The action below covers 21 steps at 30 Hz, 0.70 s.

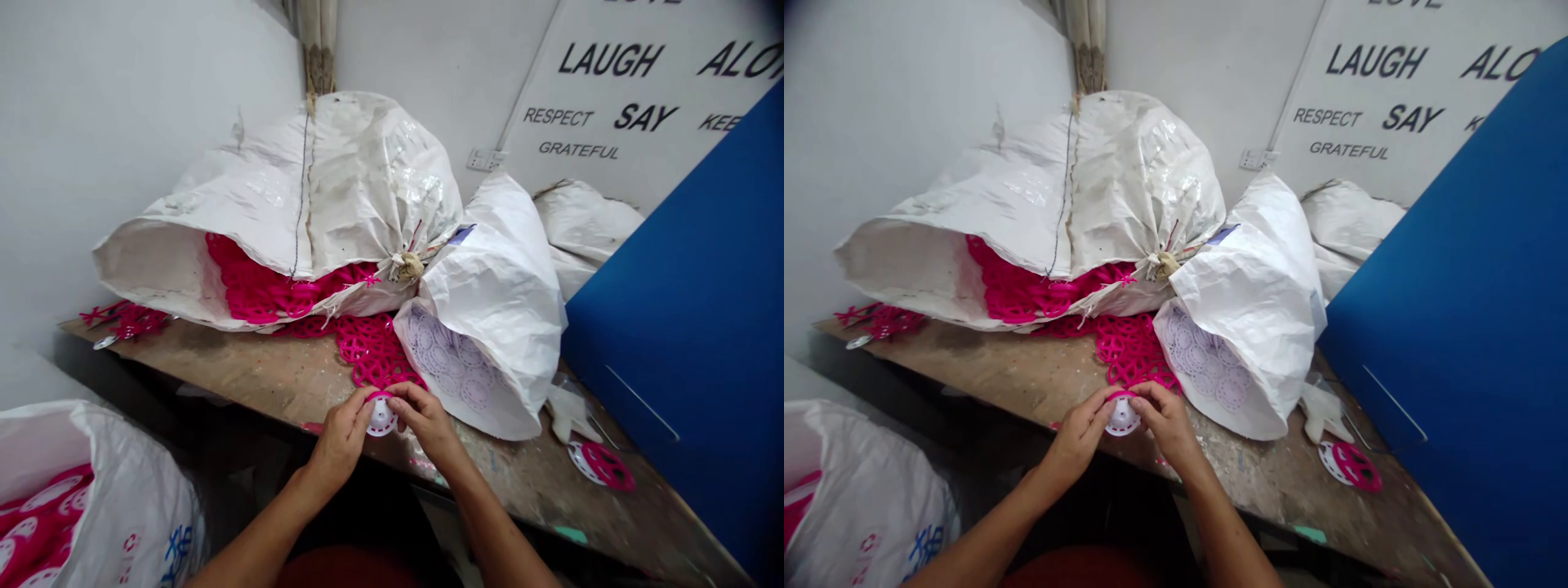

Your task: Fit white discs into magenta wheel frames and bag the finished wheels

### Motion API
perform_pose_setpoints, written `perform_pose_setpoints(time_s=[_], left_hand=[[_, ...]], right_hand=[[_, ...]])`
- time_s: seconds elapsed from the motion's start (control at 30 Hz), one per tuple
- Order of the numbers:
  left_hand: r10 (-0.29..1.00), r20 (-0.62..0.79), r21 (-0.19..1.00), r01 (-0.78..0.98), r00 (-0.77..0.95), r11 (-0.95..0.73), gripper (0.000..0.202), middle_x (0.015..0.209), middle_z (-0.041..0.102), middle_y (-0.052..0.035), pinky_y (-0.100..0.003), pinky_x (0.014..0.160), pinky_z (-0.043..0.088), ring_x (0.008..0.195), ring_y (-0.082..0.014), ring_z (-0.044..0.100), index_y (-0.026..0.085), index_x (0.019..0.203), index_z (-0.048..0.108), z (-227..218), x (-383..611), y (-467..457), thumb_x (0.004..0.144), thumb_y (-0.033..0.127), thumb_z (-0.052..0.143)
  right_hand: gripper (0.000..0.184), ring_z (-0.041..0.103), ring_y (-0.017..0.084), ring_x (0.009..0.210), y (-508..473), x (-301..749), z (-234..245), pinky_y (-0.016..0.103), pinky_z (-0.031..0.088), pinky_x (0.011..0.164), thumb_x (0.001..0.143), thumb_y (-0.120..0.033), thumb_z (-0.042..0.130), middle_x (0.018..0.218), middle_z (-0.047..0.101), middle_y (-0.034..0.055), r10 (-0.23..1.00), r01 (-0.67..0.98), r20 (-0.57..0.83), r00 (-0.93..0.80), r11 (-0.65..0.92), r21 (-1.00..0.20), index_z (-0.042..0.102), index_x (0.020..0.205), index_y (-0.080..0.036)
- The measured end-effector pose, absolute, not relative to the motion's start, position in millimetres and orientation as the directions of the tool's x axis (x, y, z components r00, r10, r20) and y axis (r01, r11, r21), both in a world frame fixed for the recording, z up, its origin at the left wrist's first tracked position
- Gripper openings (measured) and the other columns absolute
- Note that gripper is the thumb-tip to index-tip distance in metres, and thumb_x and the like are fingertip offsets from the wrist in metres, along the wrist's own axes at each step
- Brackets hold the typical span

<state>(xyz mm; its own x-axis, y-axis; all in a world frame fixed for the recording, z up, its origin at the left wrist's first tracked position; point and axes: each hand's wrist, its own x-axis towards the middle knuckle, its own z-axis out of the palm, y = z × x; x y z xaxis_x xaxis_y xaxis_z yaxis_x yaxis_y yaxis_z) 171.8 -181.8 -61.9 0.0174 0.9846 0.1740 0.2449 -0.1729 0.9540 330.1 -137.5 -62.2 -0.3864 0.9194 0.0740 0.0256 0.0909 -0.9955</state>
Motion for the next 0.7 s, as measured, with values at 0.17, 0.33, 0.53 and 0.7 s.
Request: perform_pose_setpoints(time_s=[0.17, 0.33, 0.53, 0.7], left_hand=[[1.0, 0.019, 0.998, -0.056, 0.005, -0.019, 0.04, 0.105, 0.066, -0.0074, -0.03, 0.079, 0.05, 0.091, -0.0203, 0.063, 0.017, 0.116, 0.056, -69, 176, -180, 0.086, 0.042, 0.048], [0.992, -0.113, 0.978, -0.167, 0.064, 0.122, 0.047, 0.096, 0.068, -0.0075, -0.033, 0.073, 0.054, 0.08, -0.0192, 0.067, 0.016, 0.116, 0.051, -71, 174, -187, 0.078, 0.042, 0.06], [0.992, -0.103, 0.994, -0.047, -0.068, 0.1, 0.047, 0.083, 0.07, -0.0053, -0.032, 0.067, 0.056, 0.071, -0.0204, 0.067, 0.014, 0.109, 0.054, -72, 179, -193, 0.076, 0.047, 0.059], [0.952, -0.063, 0.997, -0.064, -0.3, 0.045, 0.05, 0.096, 0.07, -0.005, -0.034, 0.076, 0.055, 0.082, -0.0219, 0.067, 0.019, 0.117, 0.05, -71, 116, -230, 0.077, 0.047, 0.062]], right_hand=[[0.026, 0.048, 0.009, 0.052, -138, 324, -63, 0.021, 0.041, 0.047, 0.08, -0.04, 0.059, 0.068, 0.057, -0.0016, 0.965, -0.004, 0.093, -0.244, 0.095, -0.995, 0.063, 0.09, -0.017], [0.028, 0.058, 0.013, 0.069, -143, 329, -62, 0.024, 0.048, 0.059, 0.079, -0.034, 0.062, 0.085, 0.063, 0.0021, 0.937, 0.007, 0.089, -0.337, 0.097, -0.995, 0.057, 0.102, -0.018], [0.032, 0.059, 0.014, 0.075, -161, 319, -70, 0.025, 0.046, 0.067, 0.078, -0.024, 0.062, 0.087, 0.064, 0.0007, 0.936, 0.115, 0.145, -0.322, 0.191, -0.975, 0.052, 0.108, -0.02], [0.031, 0.06, 0.017, 0.09, -146, 334, -59, 0.03, 0.046, 0.08, 0.08, -0.029, 0.061, 0.098, 0.066, 0.0024, 0.897, 0.168, 0.192, -0.397, 0.277, -0.946, 0.06, 0.11, -0.023]])
